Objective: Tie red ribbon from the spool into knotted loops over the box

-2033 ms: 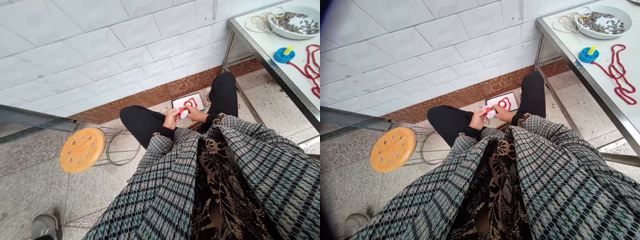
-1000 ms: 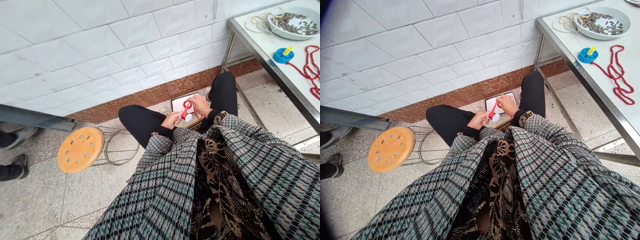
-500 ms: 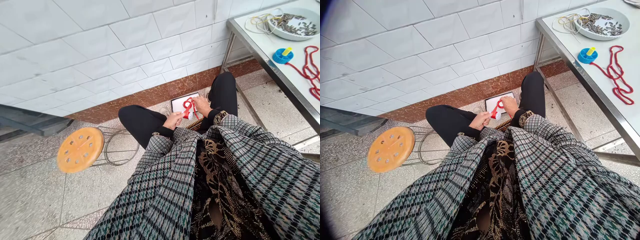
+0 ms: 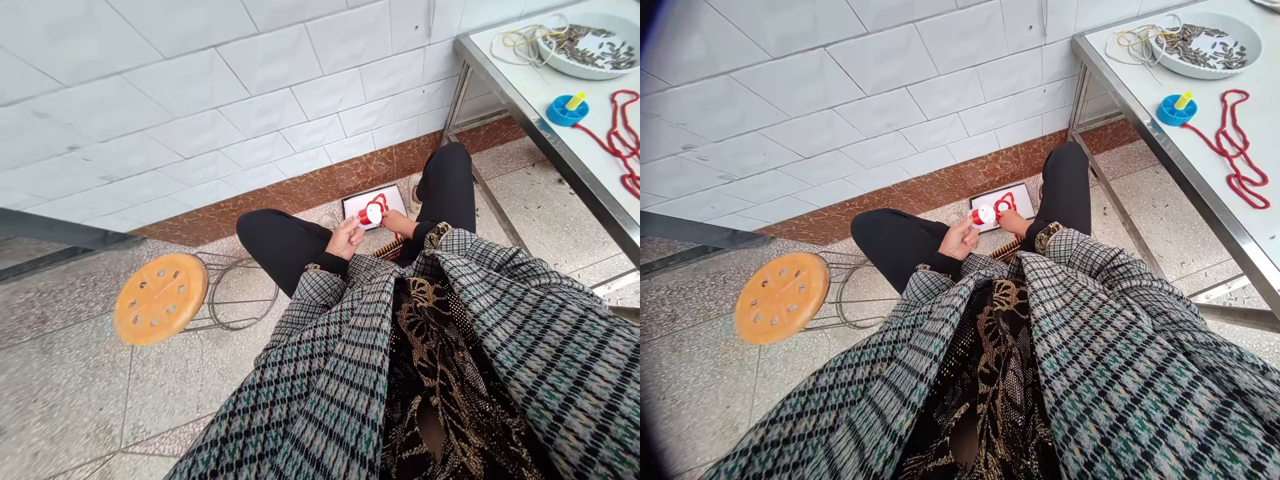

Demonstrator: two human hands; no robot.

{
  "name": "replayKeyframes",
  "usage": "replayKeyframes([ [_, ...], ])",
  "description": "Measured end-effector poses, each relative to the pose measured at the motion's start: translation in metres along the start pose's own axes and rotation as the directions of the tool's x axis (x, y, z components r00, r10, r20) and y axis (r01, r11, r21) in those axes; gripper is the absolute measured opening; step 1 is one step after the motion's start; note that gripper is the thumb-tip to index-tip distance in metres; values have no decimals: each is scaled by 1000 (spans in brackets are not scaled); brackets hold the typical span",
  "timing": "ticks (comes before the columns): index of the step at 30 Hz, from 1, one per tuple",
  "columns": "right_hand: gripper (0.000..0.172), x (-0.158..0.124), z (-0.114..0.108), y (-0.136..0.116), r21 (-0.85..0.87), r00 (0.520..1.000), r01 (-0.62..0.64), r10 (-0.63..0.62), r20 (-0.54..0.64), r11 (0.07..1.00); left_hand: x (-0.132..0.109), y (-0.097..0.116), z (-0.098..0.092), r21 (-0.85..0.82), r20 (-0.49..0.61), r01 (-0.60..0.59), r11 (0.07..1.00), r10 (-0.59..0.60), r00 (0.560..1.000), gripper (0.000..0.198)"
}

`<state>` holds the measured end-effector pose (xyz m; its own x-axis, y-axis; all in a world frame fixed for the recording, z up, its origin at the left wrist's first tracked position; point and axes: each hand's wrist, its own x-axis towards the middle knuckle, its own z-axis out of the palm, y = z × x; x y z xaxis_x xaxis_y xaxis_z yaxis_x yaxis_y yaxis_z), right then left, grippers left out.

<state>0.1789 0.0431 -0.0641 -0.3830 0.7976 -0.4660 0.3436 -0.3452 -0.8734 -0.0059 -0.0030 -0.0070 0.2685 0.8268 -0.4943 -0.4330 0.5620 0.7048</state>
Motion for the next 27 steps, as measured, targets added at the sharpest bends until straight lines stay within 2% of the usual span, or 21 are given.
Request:
replayKeyframes([
  [2, 16, -3, 4, -5, -123, 994, -31, 18, -103, 992, -1, 2, 2, -52, -40, -32, 998, 30, 999, 21],
  [4, 17, -8, 6, -12, -231, 988, -19, -18, -156, 973, -1, 4, 3, -100, -69, -59, 993, 52, 996, 21],
  [8, 40, -18, 6, -20, -496, 968, 92, -195, -160, 864, 0, 6, 2, -128, -103, -107, 986, 95, 990, 22],
  [11, 43, -21, 5, -19, -571, 949, 136, -272, -160, 810, 1, 6, 1, -184, -127, -133, 974, 110, 986, 28],
  [15, 43, -24, 5, -20, -605, 945, 84, -256, -204, 792, 2, 7, 1, -254, -145, -136, 958, 101, 984, 34],
  [19, 42, -24, 5, -22, -610, 947, 70, -244, -207, 789, 2, 6, 1, -227, -171, -150, 962, 112, 979, 37],
  [22, 35, -21, 5, -22, -555, 964, 43, -180, -196, 830, 2, 5, 2, -187, -169, -151, 971, 120, 978, 34],
  [27, 27, -17, 9, -19, -393, 993, 38, -79, -89, 919, 2, 3, 3, -200, -177, -146, 969, 111, 978, 35],
])
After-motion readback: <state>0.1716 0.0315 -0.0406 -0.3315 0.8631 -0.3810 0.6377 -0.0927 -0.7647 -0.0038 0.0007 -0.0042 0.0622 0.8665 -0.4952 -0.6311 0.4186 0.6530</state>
